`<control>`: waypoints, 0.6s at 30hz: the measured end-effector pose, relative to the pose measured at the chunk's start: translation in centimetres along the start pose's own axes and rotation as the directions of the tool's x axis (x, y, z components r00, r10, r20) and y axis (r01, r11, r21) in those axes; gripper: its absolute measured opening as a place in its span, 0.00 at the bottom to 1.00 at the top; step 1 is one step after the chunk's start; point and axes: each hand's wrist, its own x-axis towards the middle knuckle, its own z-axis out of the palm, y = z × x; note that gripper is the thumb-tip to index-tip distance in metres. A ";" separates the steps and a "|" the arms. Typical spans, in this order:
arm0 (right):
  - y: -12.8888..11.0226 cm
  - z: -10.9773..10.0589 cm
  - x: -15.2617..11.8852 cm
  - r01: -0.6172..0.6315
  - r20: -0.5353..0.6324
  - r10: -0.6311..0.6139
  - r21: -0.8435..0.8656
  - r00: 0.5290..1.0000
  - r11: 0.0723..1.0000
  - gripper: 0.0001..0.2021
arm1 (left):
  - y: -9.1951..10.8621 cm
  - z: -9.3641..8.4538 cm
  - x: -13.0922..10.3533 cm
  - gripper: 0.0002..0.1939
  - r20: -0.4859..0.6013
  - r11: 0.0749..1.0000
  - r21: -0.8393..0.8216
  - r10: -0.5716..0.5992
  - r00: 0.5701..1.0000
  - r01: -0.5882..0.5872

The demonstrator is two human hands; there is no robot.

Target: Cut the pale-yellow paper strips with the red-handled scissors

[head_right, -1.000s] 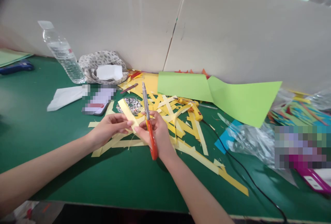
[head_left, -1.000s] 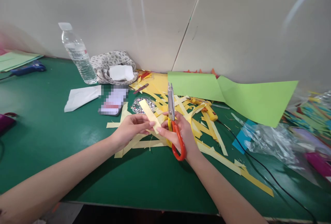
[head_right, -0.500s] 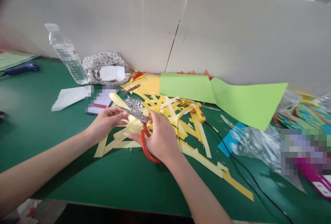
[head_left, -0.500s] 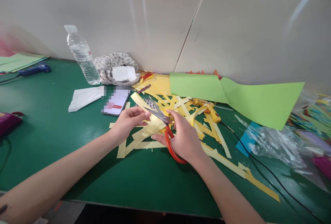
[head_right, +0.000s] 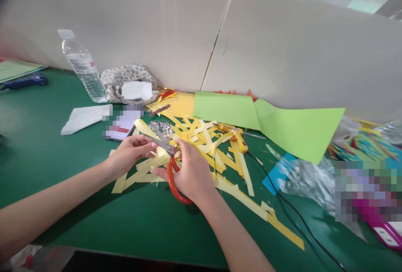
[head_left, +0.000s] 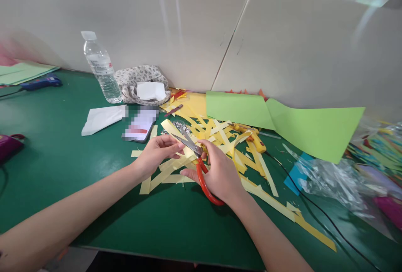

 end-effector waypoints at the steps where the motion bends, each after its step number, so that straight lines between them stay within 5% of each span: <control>1: 0.0 0.0 0.0 -0.003 0.004 0.003 -0.004 1.000 1.000 0.33 | 0.0 0.0 0.0 0.08 0.003 1.000 -0.003 -0.001 1.000 0.001; 18: 0.2 -0.3 -0.2 0.025 0.009 -0.025 -0.012 1.000 1.000 0.27 | 0.1 -0.1 0.1 0.07 0.033 0.999 -0.022 -0.032 0.999 0.033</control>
